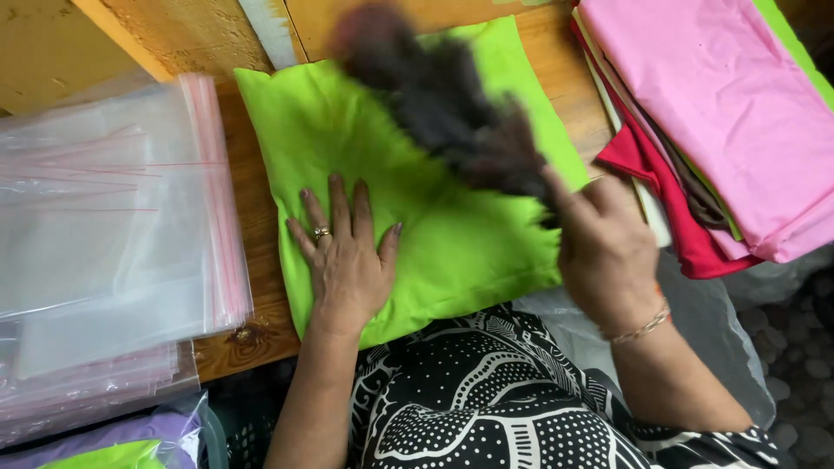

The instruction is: The person stuffs white cotton into a lime green pillowcase and ties the opening closed. They smooth the pillow by hand and use a feather duster to brush the surface, finishing by patting it down.

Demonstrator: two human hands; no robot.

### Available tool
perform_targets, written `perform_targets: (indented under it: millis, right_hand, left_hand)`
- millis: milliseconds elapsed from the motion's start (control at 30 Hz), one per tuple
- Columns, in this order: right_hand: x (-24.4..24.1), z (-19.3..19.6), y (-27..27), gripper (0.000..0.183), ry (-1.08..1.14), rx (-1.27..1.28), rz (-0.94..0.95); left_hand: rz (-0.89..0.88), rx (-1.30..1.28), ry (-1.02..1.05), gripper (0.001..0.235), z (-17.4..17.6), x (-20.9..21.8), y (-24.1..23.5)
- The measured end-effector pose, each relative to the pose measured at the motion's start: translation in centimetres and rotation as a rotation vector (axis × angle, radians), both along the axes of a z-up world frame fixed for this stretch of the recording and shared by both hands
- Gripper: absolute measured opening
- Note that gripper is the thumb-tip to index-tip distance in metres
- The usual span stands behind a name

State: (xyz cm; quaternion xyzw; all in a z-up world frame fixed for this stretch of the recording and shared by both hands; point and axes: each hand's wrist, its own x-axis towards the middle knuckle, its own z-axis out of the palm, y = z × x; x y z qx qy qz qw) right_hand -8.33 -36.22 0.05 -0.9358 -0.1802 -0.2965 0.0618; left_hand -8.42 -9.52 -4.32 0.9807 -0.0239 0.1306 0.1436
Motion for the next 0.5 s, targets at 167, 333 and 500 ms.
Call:
perform_targets:
  millis: [167,333,500]
  right_hand:
    - [0.2,0.0,5.2,0.057,0.274,-0.086,0.338]
    - [9.3,-2.0,-0.1,0.045,0.441,-0.155,-0.071]
    - [11.8,-2.2,-3.9,0.048,0.279,-0.138,-0.312]
  left_hand:
    - [0.002,0.019,0.040,0.068,-0.1,0.3,-0.2]
    - [0.031,0.028,0.100,0.071,-0.9,0.4,0.4]
    - [0.025,0.053,0.072,0.071,-1.8,0.7,0.3]
